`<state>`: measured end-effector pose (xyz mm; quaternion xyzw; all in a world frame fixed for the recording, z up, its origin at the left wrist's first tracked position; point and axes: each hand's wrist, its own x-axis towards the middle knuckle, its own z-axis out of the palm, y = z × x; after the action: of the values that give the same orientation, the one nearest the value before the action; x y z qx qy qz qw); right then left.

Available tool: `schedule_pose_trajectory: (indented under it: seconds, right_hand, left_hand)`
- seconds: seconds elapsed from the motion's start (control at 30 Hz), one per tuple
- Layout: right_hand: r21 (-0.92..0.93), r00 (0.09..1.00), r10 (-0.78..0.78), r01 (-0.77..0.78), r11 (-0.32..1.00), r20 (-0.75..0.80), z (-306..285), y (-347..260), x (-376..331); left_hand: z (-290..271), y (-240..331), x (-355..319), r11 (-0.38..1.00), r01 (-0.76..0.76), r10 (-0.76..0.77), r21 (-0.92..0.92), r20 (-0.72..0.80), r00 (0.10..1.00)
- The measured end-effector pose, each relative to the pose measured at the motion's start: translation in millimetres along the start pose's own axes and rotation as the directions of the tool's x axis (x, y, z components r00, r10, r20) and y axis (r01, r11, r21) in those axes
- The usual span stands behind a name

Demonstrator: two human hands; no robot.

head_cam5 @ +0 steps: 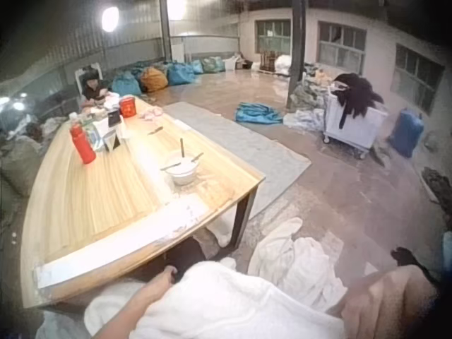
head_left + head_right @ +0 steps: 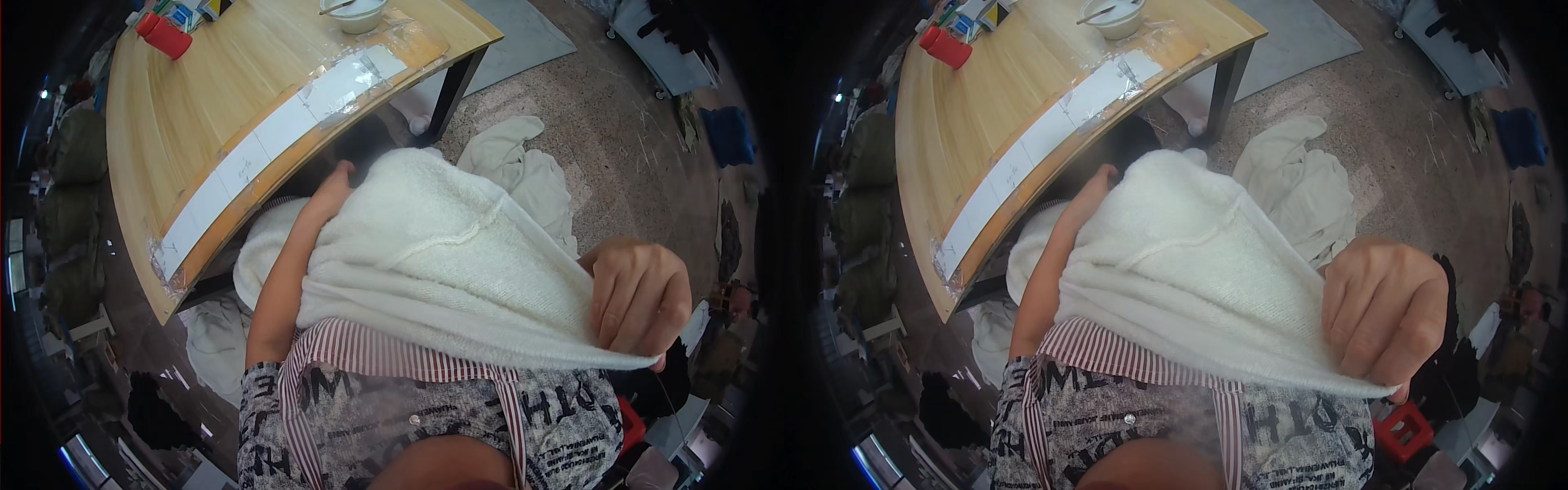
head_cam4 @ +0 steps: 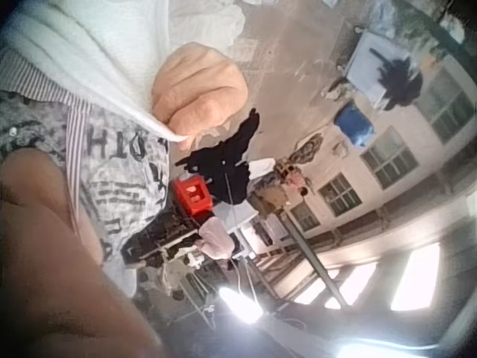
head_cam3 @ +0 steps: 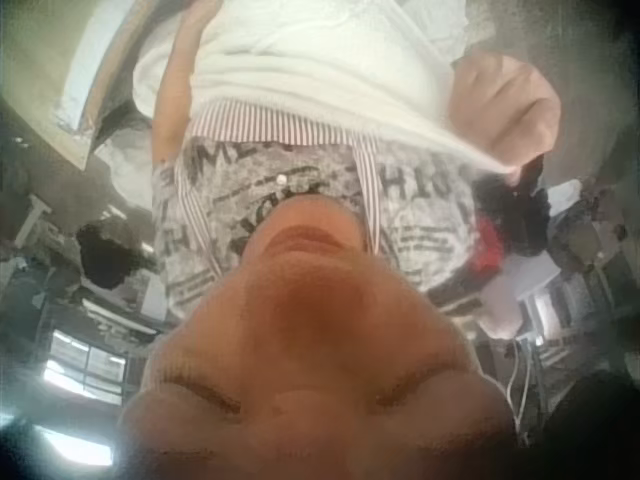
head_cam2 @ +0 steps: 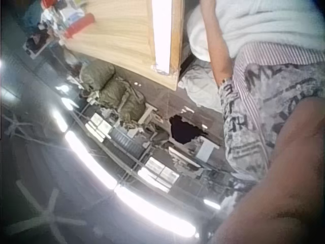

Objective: Apply adhesive or markings to fabric strips and attach them to larger pieces of white cloth on a production table.

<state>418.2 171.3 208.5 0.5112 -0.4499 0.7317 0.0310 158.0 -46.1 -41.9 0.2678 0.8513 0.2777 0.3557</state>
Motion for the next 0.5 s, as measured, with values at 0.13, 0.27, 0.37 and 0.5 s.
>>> schedule_pose_trajectory:
  seconds: [0.13,0.27,0.37,0.5]
  right_hand:
    - [0.036,0.998,-0.06,0.06,0.998,-0.002,-14.3,1.8,-0.3]
    - [0.096,0.993,-0.117,0.115,0.989,0.014,-34.0,12.8,6.7]
    - [0.153,0.99,-0.117,0.105,0.983,0.077,-42.3,21.8,13.2]
    - [-0.1,0.994,-0.006,0.017,0.995,0.11,-60.9,48.7,17.4]
  left_hand:
    - [-22.4,-6.3,-49.1,0.849,0.007,0.175,-0.529,0.293,0.94]
    - [-65.1,39.8,-125.6,0.903,-0.217,0.236,-0.371,0.006,0.972]
    - [-135.3,35.3,-179.7,0.624,-0.57,0.094,-0.535,-0.672,0.734]
    - [-195.1,76.0,-201.2,0.684,-0.729,0.021,0.026,-1.0,-0.015]
